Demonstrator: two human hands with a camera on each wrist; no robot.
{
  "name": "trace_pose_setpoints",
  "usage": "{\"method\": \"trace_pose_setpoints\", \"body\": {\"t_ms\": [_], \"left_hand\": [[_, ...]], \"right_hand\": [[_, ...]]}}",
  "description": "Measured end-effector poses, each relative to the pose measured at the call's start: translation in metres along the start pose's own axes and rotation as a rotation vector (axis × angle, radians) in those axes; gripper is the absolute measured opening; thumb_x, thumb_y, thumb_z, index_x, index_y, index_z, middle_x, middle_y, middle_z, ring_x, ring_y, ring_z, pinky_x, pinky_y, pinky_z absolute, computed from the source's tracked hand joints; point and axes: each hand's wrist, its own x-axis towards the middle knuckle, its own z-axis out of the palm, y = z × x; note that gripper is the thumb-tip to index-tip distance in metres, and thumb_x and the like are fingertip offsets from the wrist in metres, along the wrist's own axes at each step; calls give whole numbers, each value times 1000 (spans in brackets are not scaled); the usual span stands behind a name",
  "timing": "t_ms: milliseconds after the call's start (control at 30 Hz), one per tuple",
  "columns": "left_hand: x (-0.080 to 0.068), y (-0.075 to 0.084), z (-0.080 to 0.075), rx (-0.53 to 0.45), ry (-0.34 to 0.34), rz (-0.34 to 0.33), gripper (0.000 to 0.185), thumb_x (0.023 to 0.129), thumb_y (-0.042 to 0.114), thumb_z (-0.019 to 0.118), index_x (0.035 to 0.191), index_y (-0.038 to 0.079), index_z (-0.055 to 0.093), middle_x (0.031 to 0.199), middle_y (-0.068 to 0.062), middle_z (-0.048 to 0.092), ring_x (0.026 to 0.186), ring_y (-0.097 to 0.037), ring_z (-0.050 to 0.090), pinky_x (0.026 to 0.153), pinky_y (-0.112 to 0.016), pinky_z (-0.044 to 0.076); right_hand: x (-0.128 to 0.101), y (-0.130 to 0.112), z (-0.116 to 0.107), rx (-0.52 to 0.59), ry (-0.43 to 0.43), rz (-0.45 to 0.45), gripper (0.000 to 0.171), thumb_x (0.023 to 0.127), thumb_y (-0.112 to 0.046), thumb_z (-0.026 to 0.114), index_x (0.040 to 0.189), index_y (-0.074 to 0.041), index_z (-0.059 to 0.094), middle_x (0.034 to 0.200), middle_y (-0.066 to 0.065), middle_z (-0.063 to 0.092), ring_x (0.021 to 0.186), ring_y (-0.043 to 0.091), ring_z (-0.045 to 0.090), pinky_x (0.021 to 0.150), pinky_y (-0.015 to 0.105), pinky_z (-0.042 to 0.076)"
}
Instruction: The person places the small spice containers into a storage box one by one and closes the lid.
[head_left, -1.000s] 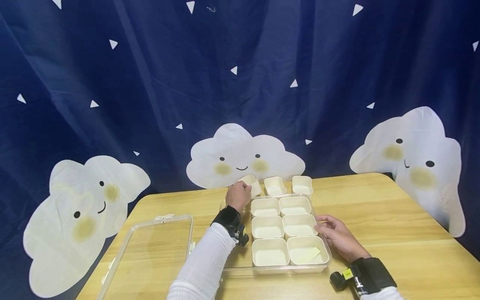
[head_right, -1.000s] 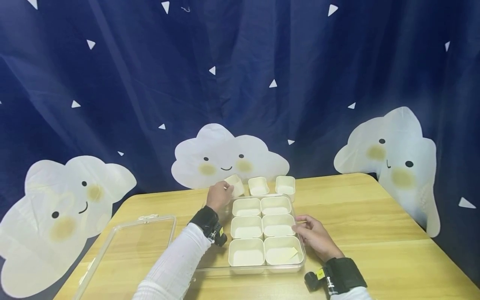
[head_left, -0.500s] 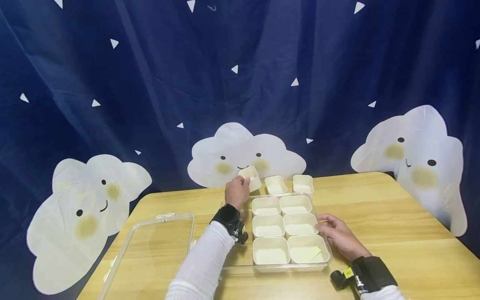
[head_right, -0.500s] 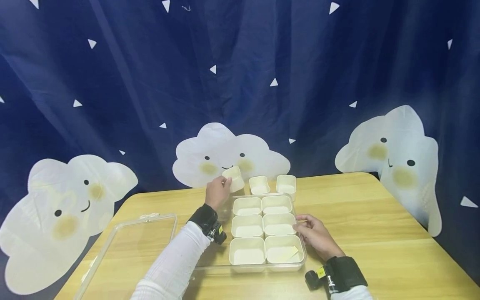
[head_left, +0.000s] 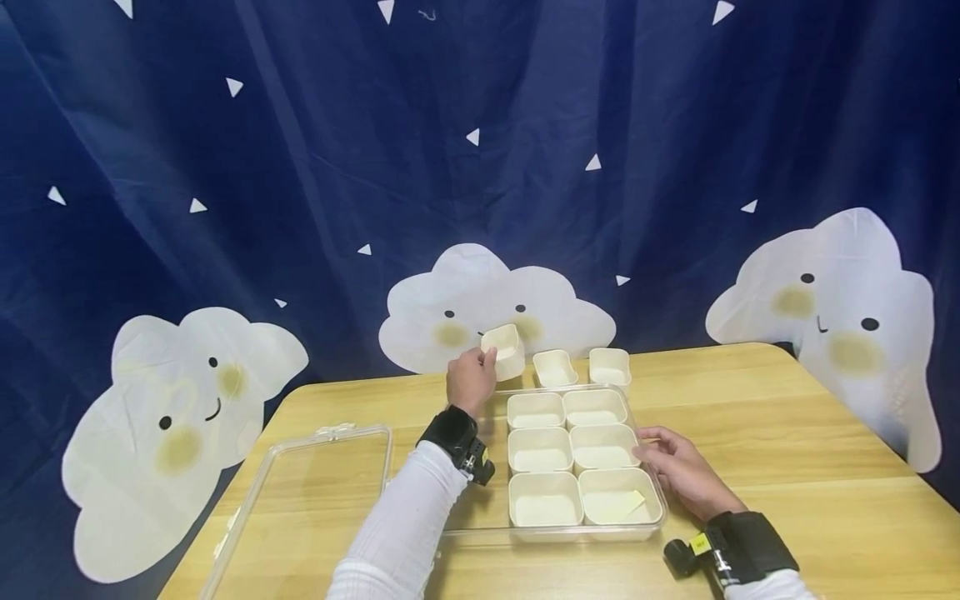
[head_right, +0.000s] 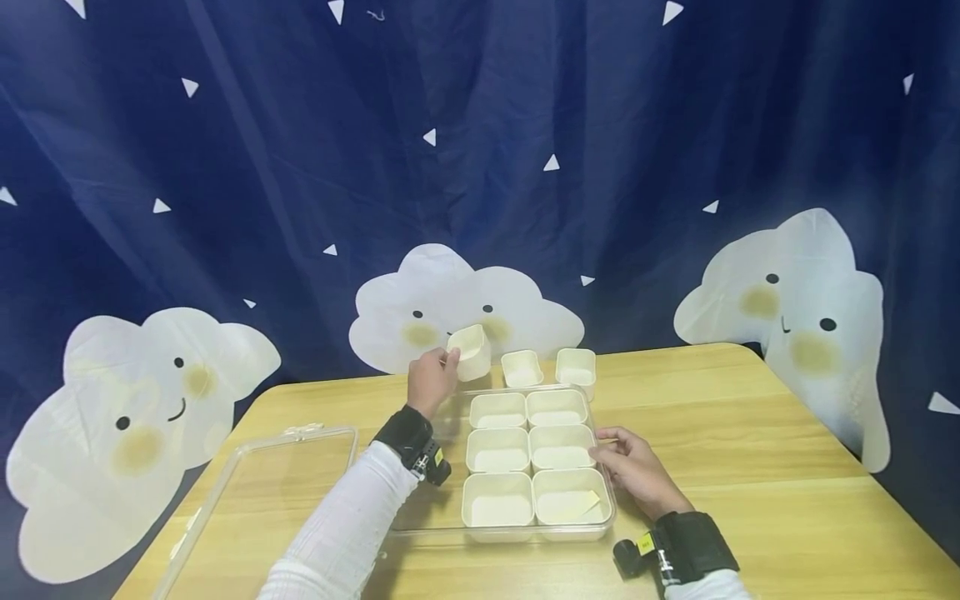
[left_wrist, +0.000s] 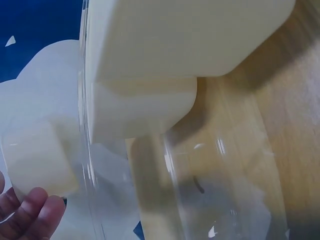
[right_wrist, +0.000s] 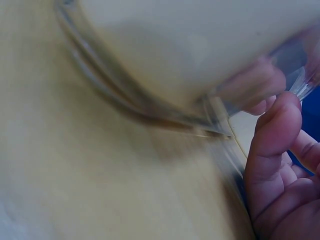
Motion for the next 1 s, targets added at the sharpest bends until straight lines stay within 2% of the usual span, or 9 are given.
{"method": "trace_pose_setpoints", "body": {"t_ms": [233, 567, 767, 867, 1000], "left_hand": [[2, 0, -6, 13, -20, -31, 40, 99, 35, 53, 68, 9, 58, 62, -4, 55, 62, -24, 54, 58, -36, 43], [4, -3, -15, 20, 21, -2, 39, 96, 37, 58, 67, 11, 57, 63, -3, 58, 64, -25, 57, 61, -37, 46], [3, 0, -25, 10, 36, -8, 31, 91, 30, 62, 69, 9, 61, 69, -6, 64, 72, -29, 61, 67, -41, 49], [4, 0, -29, -2, 17, -30, 23, 88, 25, 62, 70, 10, 63, 72, -5, 65, 75, -29, 61, 69, -41, 49], [5, -3, -35, -2, -11, -22, 19, 84, 20, 61, 67, 12, 62, 69, -3, 64, 73, -27, 60, 70, -40, 48]], "right_hand": [[-1, 0, 0, 5, -9, -8, 52, 94, -9, 55, 135, 15, 32, 102, 15, 54, 87, 18, 59, 75, 31, 54], [-2, -1, 0, 4, 2, -13, 52, 95, -9, 54, 135, 15, 31, 103, 15, 54, 86, 16, 59, 75, 30, 54], [-1, 0, 1, -3, 9, -10, 51, 95, -9, 54, 134, 15, 32, 103, 15, 55, 87, 16, 59, 75, 29, 54], [-1, 0, 1, 3, 2, -13, 51, 95, -9, 54, 134, 15, 32, 103, 15, 55, 87, 16, 59, 75, 30, 54], [-1, 0, 1, 27, 2, -25, 54, 94, -8, 55, 138, 10, 29, 103, 15, 57, 86, 16, 61, 75, 32, 55]]}}
